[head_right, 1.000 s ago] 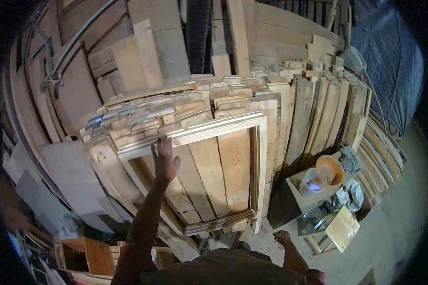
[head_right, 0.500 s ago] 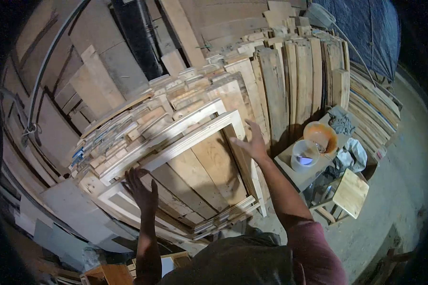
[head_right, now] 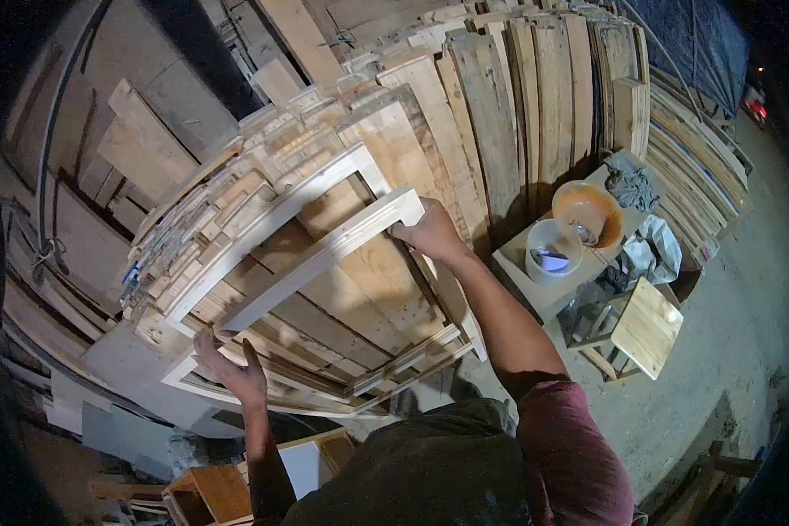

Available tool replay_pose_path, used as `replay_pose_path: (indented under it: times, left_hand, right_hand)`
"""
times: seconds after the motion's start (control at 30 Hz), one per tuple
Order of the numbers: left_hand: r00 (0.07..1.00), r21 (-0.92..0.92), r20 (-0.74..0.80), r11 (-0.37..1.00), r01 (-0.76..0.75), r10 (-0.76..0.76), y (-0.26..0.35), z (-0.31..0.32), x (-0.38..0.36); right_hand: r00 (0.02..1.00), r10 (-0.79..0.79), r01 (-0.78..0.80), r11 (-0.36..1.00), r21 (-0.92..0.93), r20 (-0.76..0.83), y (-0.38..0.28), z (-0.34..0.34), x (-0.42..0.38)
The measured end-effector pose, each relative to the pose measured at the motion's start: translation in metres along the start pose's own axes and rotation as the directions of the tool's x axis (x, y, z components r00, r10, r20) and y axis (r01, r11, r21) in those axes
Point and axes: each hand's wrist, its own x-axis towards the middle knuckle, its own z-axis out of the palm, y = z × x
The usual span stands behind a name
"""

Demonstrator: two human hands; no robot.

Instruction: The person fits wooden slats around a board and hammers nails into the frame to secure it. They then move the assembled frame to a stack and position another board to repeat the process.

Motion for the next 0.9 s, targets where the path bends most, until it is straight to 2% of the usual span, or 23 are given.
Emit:
replay_pose_path:
  times: [0.07, 0.2, 0.27, 0.37, 0.47, 0.53, 0.57, 0.6, 0.63, 0.67, 0.7, 0.73, 0.77, 0.83, 0.9]
  left_hand:
    - [1.000, 0.013, 0.000, 1.000, -0.015, 0.015, -0.004, 0.003, -0.001]
    - [1.000, 0.025, 0.001, 0.999, -0.029, 0.029, -0.002, -0.001, -0.006]
    - [1.000, 0.030, 0.006, 0.999, -0.027, 0.027, -0.001, -0.002, -0.008]
    - [0.999, 0.044, 0.007, 0.998, -0.045, 0.045, 0.000, -0.005, -0.009]
    - [1.000, 0.010, 0.017, 1.000, -0.025, 0.025, -0.003, -0.005, -0.011]
    - [0.999, -0.044, 0.038, 0.999, -0.024, 0.025, -0.016, -0.002, -0.013]
    - [0.997, -0.039, 0.056, 0.998, -0.044, 0.046, -0.018, -0.008, -0.011]
    - [0.996, -0.026, 0.073, 0.998, -0.056, 0.058, -0.018, -0.016, -0.008]
    - [0.994, 0.039, 0.105, 0.999, -0.029, 0.025, -0.019, -0.026, -0.005]
    - [0.991, 0.099, 0.136, 0.995, 0.004, -0.017, -0.022, -0.035, -0.004]
    - [0.996, 0.109, 0.078, 0.994, 0.031, -0.039, -0.035, -0.039, -0.008]
    - [0.998, 0.111, 0.020, 0.992, 0.054, -0.057, -0.054, -0.039, -0.013]
    - [0.996, 0.141, 0.002, 0.986, 0.085, -0.086, -0.070, -0.045, -0.016]
    - [0.988, 0.205, -0.044, 0.967, 0.153, -0.147, -0.098, -0.060, -0.021]
    - [0.982, 0.257, -0.057, 0.948, 0.189, -0.181, -0.123, -0.075, -0.025]
  right_hand:
    - [0.997, -0.076, 0.076, 0.997, 0.018, -0.002, 0.004, -0.001, 0.001]
    - [0.993, -0.107, 0.104, 0.993, 0.059, 0.047, 0.005, -0.005, -0.004]
    - [0.984, -0.177, 0.174, 0.982, 0.070, 0.035, 0.004, -0.005, -0.005]
    - [0.983, -0.179, 0.170, 0.974, 0.153, 0.048, 0.007, -0.004, -0.006]
    - [0.986, -0.163, 0.158, 0.978, 0.135, 0.027, 0.000, -0.004, -0.015]
    - [0.995, -0.103, 0.103, 0.995, -0.021, -0.013, 0.000, -0.008, -0.020]
    - [0.990, -0.138, 0.137, 0.988, -0.065, 0.003, 0.002, -0.008, -0.018]
    - [0.992, 0.129, -0.124, 0.963, -0.241, 0.004, -0.020, -0.009, -0.024]
    - [0.958, -0.273, 0.272, 0.962, -0.030, -0.089, 0.037, -0.007, -0.005]
    - [0.984, -0.126, 0.107, 0.983, -0.148, -0.122, 0.031, -0.010, -0.012]
    - [0.996, -0.054, 0.048, 0.995, -0.087, -0.074, 0.019, -0.006, -0.015]
    - [0.972, -0.212, 0.201, 0.973, -0.112, -0.105, 0.028, -0.007, -0.013]
    - [0.998, 0.046, -0.047, 0.999, -0.023, -0.046, 0.038, -0.016, -0.010]
    - [0.984, -0.162, 0.157, 0.984, -0.079, -0.070, 0.040, -0.020, -0.011]
    - [0.992, -0.113, 0.111, 0.993, -0.038, -0.064, 0.039, -0.020, -0.007]
